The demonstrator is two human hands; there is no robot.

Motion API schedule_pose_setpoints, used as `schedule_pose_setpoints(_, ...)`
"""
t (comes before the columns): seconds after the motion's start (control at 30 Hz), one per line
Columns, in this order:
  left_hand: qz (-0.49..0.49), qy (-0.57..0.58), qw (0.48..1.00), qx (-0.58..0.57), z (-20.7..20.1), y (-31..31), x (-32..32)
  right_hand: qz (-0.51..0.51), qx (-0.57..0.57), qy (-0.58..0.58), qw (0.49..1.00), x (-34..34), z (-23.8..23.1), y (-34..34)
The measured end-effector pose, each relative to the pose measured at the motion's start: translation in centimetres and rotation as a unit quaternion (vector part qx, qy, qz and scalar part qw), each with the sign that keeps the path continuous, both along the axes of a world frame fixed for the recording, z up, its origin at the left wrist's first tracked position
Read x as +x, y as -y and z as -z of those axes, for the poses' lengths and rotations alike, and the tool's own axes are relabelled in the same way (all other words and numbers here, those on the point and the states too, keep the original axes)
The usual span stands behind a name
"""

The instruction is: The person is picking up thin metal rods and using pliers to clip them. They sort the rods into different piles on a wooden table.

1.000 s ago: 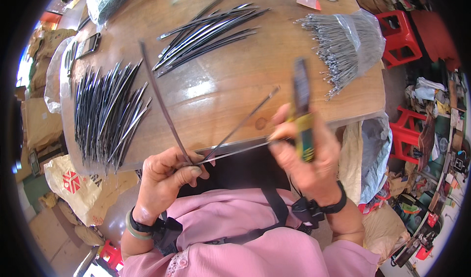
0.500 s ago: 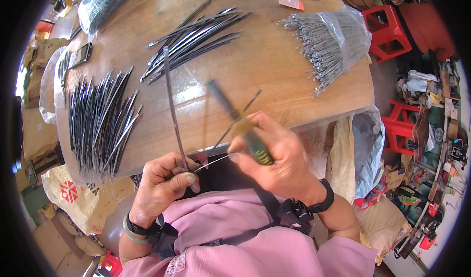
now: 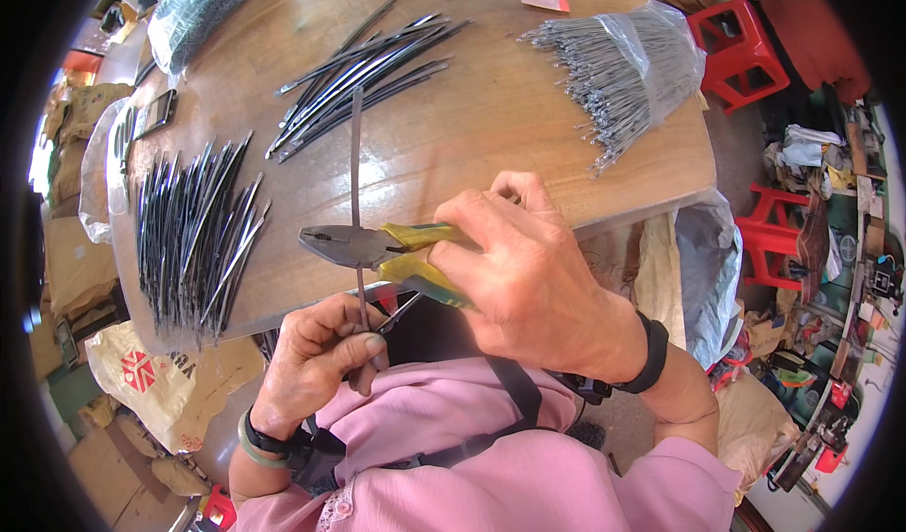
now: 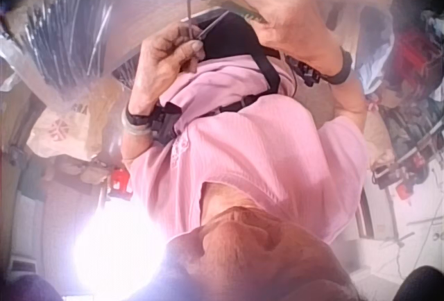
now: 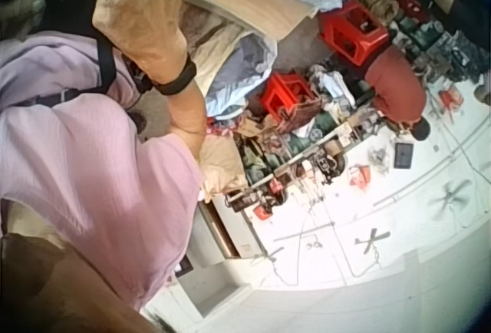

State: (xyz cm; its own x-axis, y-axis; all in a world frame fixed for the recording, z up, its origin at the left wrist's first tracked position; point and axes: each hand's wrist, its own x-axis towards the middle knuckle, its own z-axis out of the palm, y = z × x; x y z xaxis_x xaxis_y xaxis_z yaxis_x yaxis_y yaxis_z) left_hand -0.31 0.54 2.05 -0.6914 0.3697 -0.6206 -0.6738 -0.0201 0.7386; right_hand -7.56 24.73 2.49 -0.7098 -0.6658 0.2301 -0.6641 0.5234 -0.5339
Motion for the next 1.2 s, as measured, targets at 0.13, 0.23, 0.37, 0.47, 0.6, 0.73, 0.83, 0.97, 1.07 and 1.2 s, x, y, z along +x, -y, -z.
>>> schedule_pose_setpoints(0.13, -0.004, -0.115, 0.993, 0.009, -0.3, 0.9, -1.0, 0.021, -0.037, 0.019, 0.999, 0.4, -0.2, 0.0)
schedule_pose_setpoints(0.23, -0.065, -0.088, 0.982, 0.154, 0.0, 1.7, -2.0, 0.011, -0.036, 0.006, 0.999, 0.5, -1.1, 0.3)
schedule_pose_setpoints(0.37, -0.024, 0.079, 0.986, 0.145, 0.1, 0.8, -2.4, -0.009, -0.044, 0.015, 0.999, 0.5, -1.3, 0.8)
schedule_pose_setpoints(0.47, 0.032, 0.114, 0.984, 0.131, 0.4, -0.6, -2.7, -0.013, -0.032, 0.005, 0.999, 1.3, -0.3, 0.7)
schedule_pose_setpoints(0.6, -0.106, 0.175, 0.969, 0.135, 0.7, -2.1, -2.1, -0.013, -0.055, -0.024, 0.998, 0.8, 1.1, 1.3)
schedule_pose_setpoints(0.73, -0.215, 0.147, 0.943, 0.206, 1.8, -1.6, -0.4, 0.063, 0.003, -0.04, 0.997, 1.0, -0.6, -0.3)
schedule_pose_setpoints(0.83, -0.238, 0.041, 0.957, 0.16, 1.8, -2.0, 0.1, 0.076, -0.08, 0.186, 0.976, 2.3, 0.7, -2.1)
schedule_pose_setpoints(0.97, -0.218, -0.071, 0.97, 0.086, 1.0, -2.2, 0.7, 0.034, -0.07, 0.266, 0.961, 3.6, 0.7, -2.0)
schedule_pose_setpoints(1.07, -0.21, -0.122, 0.97, 0.03, 0.6, -2.3, 0.8, 0.004, -0.098, 0.265, 0.959, 3.6, 1.0, -1.1)
schedule_pose_setpoints(1.2, -0.202, -0.103, 0.974, -0.011, 1.2, -2.2, 0.8, -0.047, -0.011, 0.24, 0.97, 3.7, 0.7, -1.0)
